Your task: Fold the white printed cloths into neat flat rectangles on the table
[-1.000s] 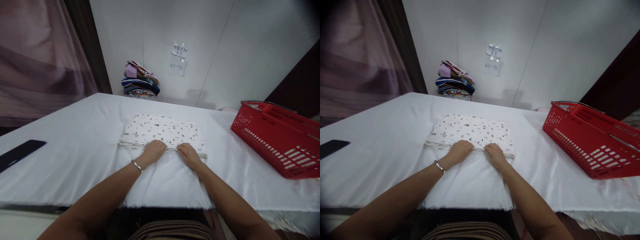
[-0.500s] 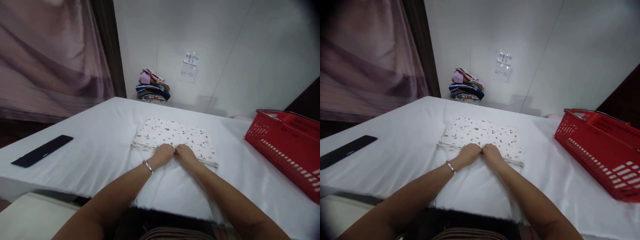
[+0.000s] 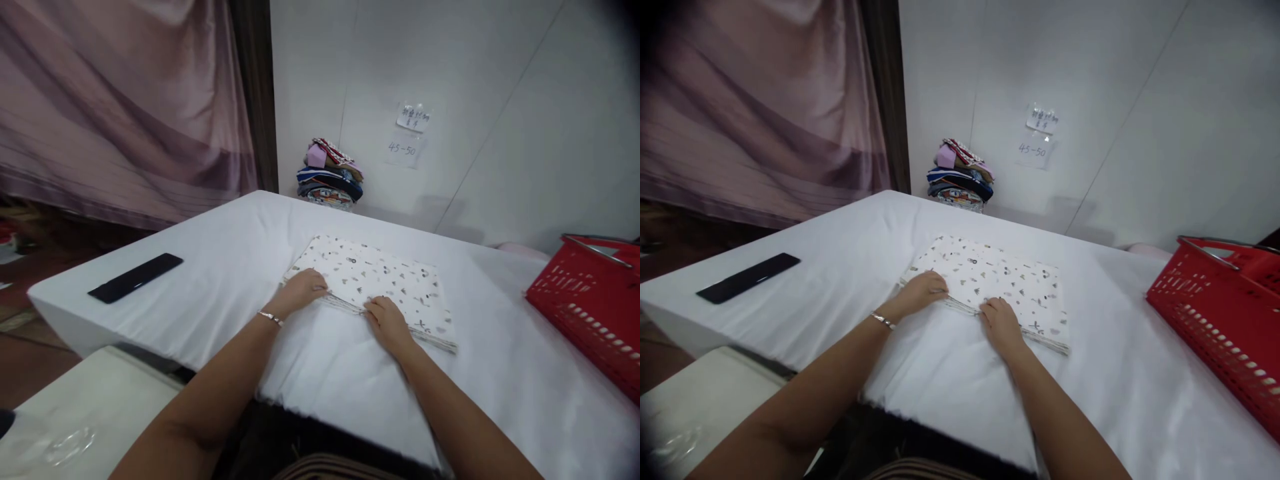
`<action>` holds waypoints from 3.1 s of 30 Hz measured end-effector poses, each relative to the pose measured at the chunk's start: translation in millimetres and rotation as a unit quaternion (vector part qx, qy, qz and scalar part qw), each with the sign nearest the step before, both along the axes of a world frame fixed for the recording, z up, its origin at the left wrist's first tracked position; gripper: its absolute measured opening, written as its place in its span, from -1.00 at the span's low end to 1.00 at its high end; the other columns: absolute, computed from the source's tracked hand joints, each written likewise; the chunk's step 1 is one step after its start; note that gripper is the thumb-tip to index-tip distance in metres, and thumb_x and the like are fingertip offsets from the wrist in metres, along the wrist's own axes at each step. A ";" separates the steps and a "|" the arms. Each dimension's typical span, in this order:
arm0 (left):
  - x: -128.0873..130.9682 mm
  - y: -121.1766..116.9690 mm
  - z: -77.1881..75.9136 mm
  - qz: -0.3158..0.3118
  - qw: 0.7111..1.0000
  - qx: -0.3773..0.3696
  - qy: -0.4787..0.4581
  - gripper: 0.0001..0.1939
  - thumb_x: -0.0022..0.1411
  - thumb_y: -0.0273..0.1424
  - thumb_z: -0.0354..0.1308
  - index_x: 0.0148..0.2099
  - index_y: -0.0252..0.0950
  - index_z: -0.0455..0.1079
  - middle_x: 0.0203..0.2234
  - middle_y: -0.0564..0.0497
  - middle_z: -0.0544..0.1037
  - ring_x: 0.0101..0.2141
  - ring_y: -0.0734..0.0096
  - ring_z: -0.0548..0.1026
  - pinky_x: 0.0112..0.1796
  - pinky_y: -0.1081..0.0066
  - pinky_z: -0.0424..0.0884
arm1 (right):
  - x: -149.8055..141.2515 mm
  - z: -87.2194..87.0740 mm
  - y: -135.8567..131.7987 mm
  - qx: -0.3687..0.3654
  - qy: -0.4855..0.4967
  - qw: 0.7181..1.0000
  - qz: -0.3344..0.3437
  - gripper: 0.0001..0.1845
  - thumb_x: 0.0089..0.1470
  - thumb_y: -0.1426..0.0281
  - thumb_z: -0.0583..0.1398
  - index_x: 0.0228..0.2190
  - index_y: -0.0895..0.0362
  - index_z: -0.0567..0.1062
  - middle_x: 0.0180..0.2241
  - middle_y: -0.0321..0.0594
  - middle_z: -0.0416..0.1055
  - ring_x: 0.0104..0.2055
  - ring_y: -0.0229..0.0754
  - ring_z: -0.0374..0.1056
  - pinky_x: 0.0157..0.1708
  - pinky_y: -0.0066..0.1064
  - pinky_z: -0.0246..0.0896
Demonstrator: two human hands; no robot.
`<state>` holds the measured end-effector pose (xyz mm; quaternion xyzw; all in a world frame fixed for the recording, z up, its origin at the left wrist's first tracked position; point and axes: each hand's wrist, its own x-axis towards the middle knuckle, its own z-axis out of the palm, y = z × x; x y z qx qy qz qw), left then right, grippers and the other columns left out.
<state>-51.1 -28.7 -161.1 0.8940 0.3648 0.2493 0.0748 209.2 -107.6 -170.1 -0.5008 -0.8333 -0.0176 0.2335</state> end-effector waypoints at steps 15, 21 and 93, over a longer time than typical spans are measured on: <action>10.6 -19.6 22.0 -0.019 1.000 0.014 0.021 -0.87 0.22 -0.40 0.08 -0.30 -0.25 0.46 -0.32 -0.01 0.50 -0.23 0.36 0.40 -0.18 0.34 0.29 | -1.0 2.2 0.6 -0.016 0.026 1.000 -0.001 -0.80 0.15 0.45 0.07 -0.24 0.14 0.48 -0.25 -0.12 0.38 -0.19 -0.12 0.24 -0.17 -0.29 0.19; 13.3 -24.2 27.4 -0.020 0.999 0.041 0.016 -0.93 0.17 -0.49 0.10 -0.35 -0.29 0.40 -0.27 -0.02 0.45 -0.19 0.35 0.36 -0.16 0.35 0.27 | -0.8 2.3 0.2 -0.007 0.027 1.000 0.000 -0.79 0.16 0.42 0.06 -0.24 0.13 0.47 -0.25 -0.12 0.38 -0.18 -0.12 0.24 -0.17 -0.29 0.19; 1.8 -34.1 16.6 0.033 0.995 0.033 0.089 -0.87 0.16 -0.54 -0.01 -0.33 -0.28 0.34 -0.39 0.01 0.48 -0.31 0.35 0.40 -0.28 0.38 0.27 | -76.3 24.9 24.9 -0.020 -0.108 0.994 0.029 -0.86 0.14 0.43 0.09 -0.32 0.13 0.46 -0.28 -0.12 0.37 -0.22 -0.10 0.22 -0.24 -0.31 0.11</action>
